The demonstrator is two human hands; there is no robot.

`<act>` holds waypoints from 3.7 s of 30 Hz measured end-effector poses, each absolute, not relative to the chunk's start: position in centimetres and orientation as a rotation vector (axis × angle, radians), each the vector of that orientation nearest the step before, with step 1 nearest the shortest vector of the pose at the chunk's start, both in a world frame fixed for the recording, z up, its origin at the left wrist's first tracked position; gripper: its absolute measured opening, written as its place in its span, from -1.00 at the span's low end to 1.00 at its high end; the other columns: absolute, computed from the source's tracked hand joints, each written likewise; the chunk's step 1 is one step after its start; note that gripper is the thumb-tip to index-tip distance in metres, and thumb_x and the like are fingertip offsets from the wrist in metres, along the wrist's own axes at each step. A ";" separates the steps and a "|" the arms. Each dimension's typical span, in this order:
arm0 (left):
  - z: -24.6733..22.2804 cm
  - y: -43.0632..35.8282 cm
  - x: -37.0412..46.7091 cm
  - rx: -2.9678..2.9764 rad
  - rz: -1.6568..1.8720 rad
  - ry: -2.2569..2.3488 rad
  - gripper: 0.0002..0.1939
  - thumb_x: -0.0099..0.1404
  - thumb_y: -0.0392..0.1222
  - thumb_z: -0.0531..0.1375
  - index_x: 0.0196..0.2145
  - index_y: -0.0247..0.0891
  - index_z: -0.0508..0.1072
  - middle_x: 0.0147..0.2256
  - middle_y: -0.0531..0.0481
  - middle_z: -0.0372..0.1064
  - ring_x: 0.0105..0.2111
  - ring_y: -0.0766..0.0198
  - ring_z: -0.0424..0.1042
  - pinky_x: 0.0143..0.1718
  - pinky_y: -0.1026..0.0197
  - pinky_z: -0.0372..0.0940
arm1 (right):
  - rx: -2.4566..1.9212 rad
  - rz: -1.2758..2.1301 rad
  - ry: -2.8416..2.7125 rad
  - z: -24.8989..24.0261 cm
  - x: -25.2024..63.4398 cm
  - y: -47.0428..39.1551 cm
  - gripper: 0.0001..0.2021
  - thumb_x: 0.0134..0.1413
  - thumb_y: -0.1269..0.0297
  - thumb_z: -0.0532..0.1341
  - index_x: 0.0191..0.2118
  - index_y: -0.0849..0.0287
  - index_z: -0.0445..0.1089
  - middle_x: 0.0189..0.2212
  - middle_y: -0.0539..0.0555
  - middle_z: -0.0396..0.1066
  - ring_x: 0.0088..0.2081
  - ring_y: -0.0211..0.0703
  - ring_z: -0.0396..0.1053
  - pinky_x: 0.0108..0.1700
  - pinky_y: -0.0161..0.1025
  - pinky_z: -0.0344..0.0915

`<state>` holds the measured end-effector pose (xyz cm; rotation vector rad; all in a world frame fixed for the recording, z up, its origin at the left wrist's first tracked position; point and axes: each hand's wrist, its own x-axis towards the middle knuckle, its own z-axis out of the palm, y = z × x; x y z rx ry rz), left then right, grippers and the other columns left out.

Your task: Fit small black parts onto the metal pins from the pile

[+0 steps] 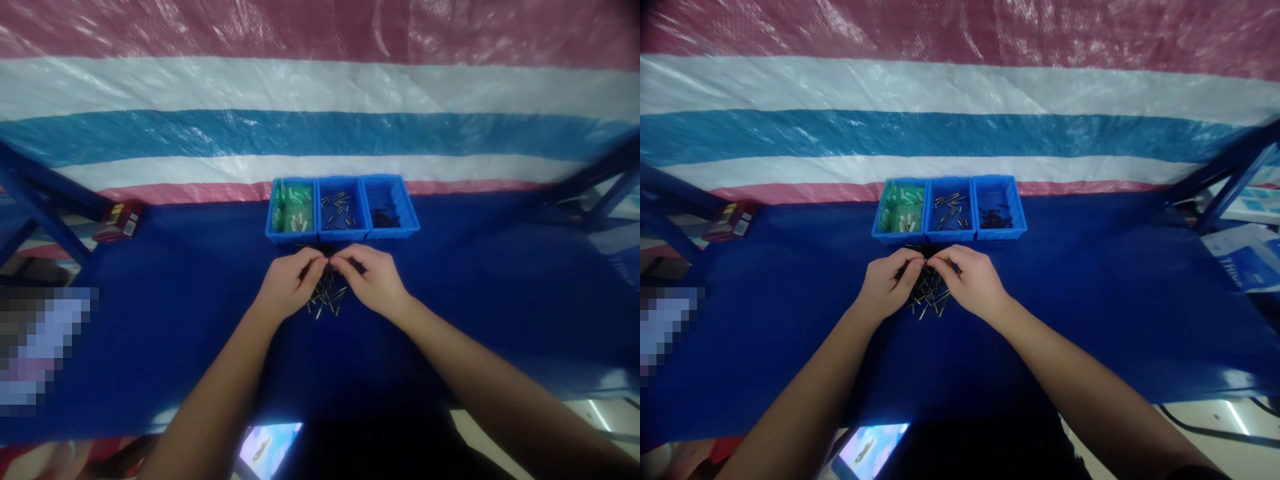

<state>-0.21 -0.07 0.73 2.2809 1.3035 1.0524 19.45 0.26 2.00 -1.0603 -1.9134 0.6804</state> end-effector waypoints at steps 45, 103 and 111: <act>0.7 0.0 -0.2 2.268 1.016 1.457 -0.76 0.49 -0.12 0.04 -0.15 -0.21 0.47 -0.45 0.10 0.49 -0.50 0.37 0.46 -0.42 0.33 0.25 | -1.085 1.271 -1.210 2.0 18.7 0.8 -0.79 -0.06 0.18 0.46 -0.32 0.17 0.56 -0.49 0.00 0.54 -0.53 -0.27 0.43 -0.49 -0.27 0.42; 0.2 0.2 -0.1 2.294 0.980 1.408 -0.78 0.38 -0.11 0.20 -0.07 -0.18 0.52 -0.47 0.13 0.48 -0.49 0.37 0.46 -0.37 0.32 0.32 | -1.071 0.538 -2.063 1.1 19.7 0.8 -0.84 0.26 0.49 0.12 -0.18 0.12 0.41 -0.22 0.10 0.49 -0.13 -0.06 0.43 -0.06 -0.10 0.39; 0.2 0.2 -0.2 2.287 0.955 1.364 -0.82 0.42 -0.11 0.16 -0.11 -0.17 0.51 -0.46 0.12 0.47 -0.50 0.39 0.44 -0.37 0.32 0.29 | -1.065 0.554 -1.968 1.1 19.4 0.4 -0.91 0.26 0.39 0.17 -0.17 0.10 0.40 -0.27 0.05 0.49 -0.26 -0.14 0.45 -0.18 -0.17 0.41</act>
